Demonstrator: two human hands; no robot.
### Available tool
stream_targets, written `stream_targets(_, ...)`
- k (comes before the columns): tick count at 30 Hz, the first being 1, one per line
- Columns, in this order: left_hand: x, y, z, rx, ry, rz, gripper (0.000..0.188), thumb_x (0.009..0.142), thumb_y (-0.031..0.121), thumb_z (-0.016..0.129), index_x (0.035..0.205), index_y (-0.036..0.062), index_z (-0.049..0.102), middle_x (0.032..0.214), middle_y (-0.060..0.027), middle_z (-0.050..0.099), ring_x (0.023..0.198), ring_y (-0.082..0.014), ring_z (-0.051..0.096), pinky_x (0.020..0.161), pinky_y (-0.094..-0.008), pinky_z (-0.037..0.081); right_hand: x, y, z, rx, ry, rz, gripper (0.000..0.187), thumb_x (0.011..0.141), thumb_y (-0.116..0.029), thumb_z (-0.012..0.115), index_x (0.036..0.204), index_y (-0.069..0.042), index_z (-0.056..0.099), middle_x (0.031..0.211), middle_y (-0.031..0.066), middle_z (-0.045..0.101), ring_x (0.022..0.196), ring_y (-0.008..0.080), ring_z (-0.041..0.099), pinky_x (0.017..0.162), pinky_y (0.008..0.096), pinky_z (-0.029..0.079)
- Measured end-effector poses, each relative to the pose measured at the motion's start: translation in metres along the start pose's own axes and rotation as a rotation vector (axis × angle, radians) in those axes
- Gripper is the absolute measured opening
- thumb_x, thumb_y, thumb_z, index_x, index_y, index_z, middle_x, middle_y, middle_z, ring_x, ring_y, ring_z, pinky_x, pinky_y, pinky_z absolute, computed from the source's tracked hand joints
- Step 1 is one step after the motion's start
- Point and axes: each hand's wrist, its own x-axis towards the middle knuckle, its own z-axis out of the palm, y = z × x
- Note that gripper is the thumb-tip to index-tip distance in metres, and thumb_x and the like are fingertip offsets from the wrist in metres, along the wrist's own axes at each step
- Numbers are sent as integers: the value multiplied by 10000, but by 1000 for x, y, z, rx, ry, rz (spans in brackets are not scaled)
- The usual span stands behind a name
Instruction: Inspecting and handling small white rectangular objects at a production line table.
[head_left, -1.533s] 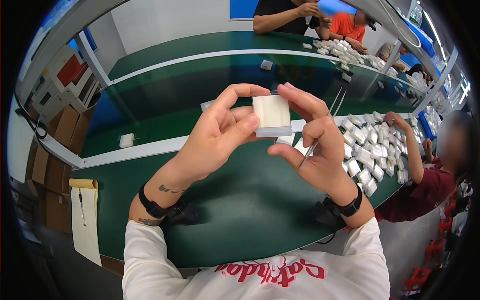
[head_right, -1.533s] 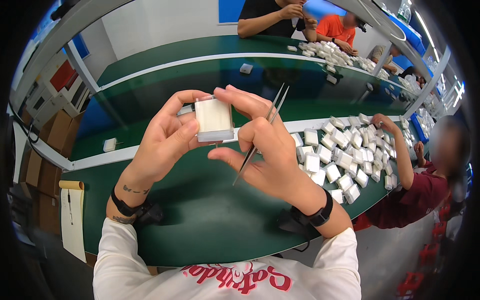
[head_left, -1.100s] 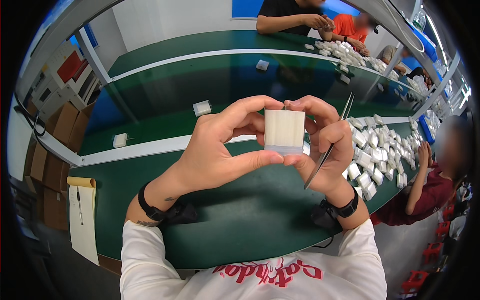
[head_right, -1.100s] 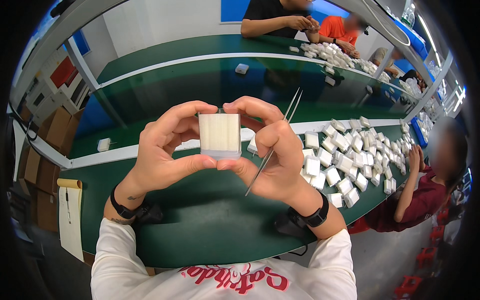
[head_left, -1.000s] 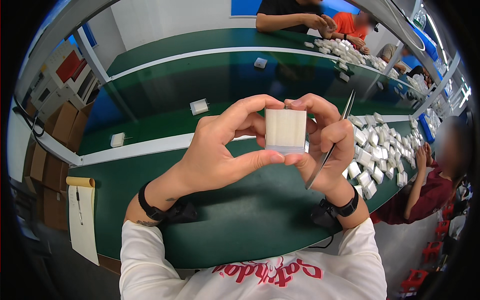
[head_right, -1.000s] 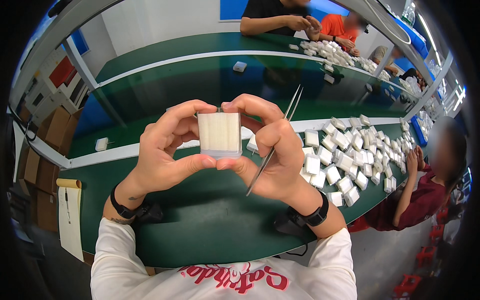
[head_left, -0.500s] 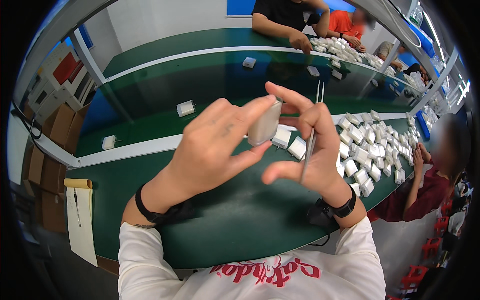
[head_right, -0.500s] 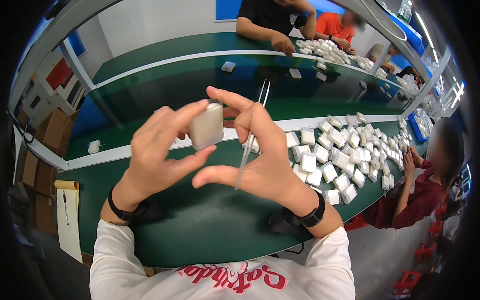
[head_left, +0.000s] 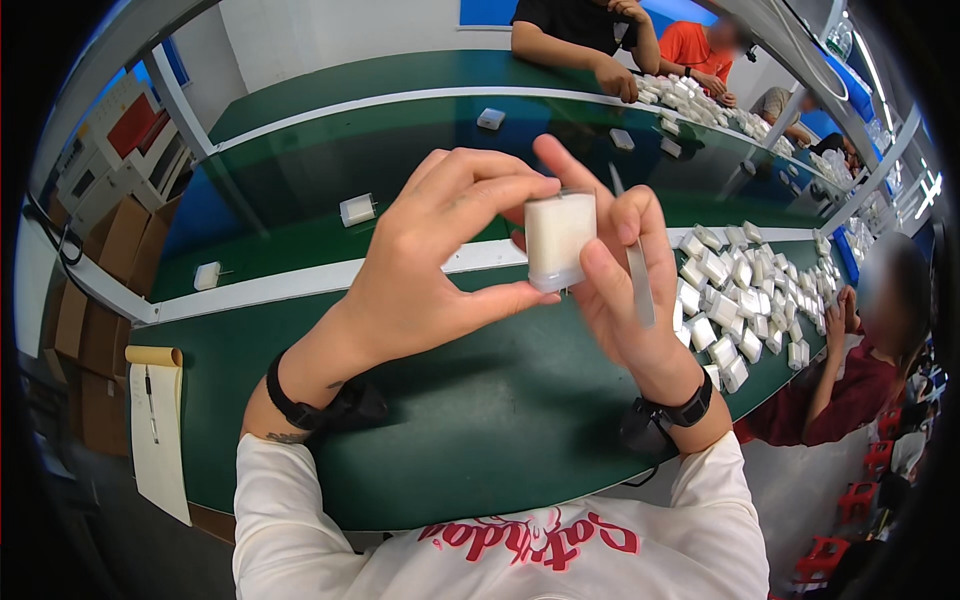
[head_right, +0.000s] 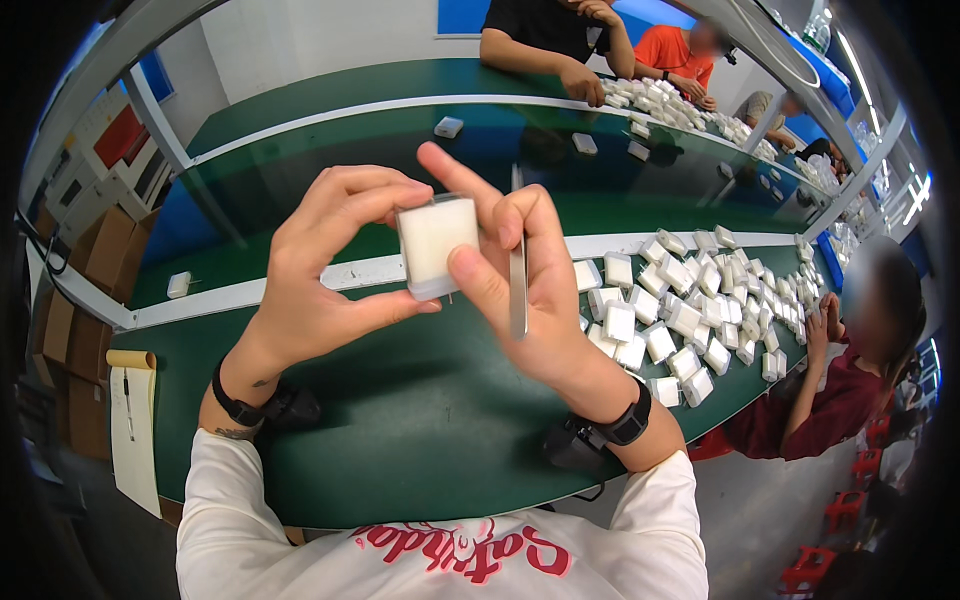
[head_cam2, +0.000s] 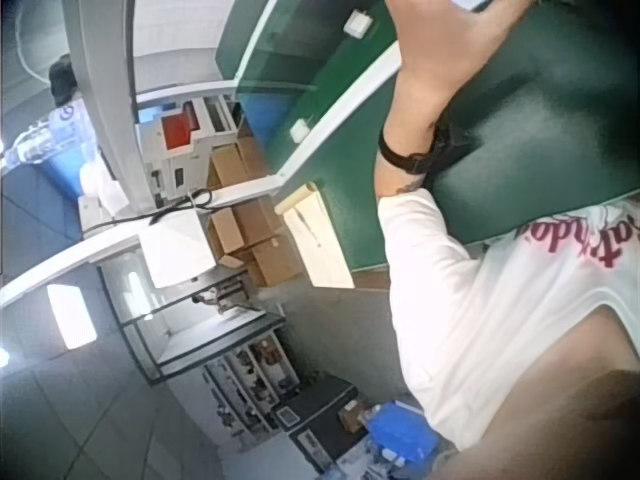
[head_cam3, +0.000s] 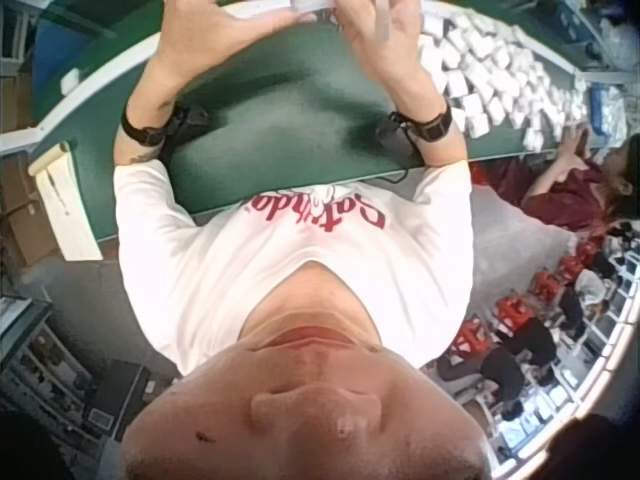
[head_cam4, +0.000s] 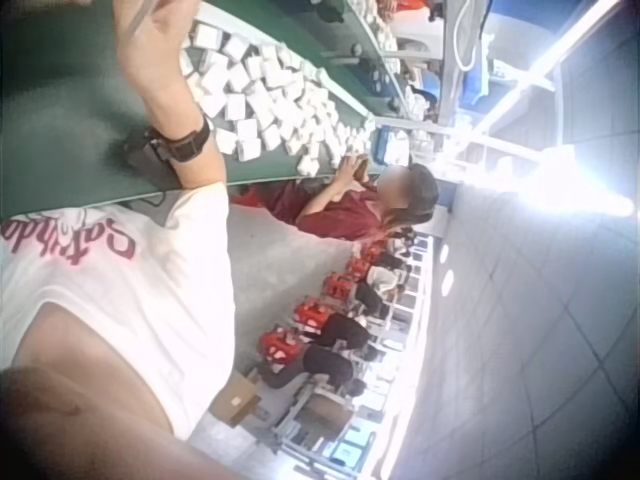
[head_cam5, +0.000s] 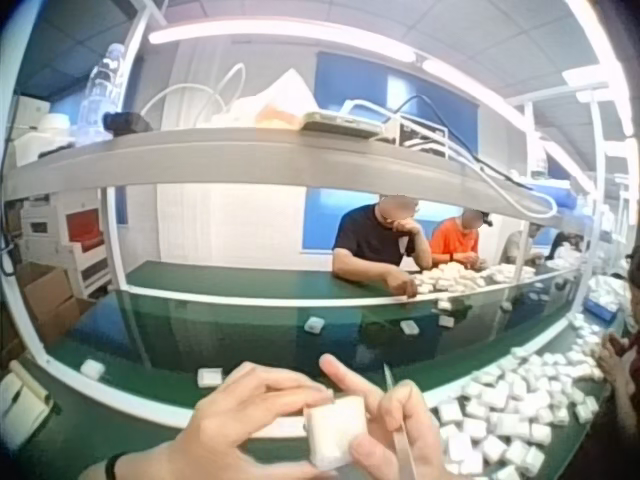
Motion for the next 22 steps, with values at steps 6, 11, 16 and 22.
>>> stream_targets(6, 1, -2, -1, -171, 76, -24, 687, 623, 138, 905, 1252, 54, 642, 1194, -98, 624, 1032, -253, 592, 826, -345, 512, 5, 4, -18, -423, -93, -283, 529, 807, -39, 818, 966, -112, 319, 1409, 309, 443, 1368, 401, 452, 1103, 524, 431)
stream_targets(11, 0, -3, -6, -85, 34, 86, 740, 626, 151, 923, 1274, -25, 613, 1265, -176, 599, 1105, -246, 615, 935, -366, 522, 3, 4, -23, -598, -145, -423, 533, 781, -130, 849, 933, -104, 339, 1349, 305, 497, 1298, 413, 523, 1052, 510, 486)
stream_targets(16, 0, -4, -4, -171, 89, 148, 673, 596, 184, 920, 1190, -5, 665, 1153, -138, 672, 1035, -285, 637, 897, -378, 510, 0, 1, -23, -718, -200, -470, 560, 743, -189, 877, 907, -106, 348, 1313, 301, 523, 1239, 407, 564, 989, 484, 540)
stream_targets(22, -1, -1, -7, -220, 55, 93, 657, 587, 218, 924, 1173, 29, 694, 1160, -120, 697, 1016, -294, 651, 937, -379, 490, -1, 2, -22, -747, -219, -483, 578, 720, -224, 893, 897, -127, 351, 1308, 289, 531, 1241, 408, 551, 964, 473, 557)
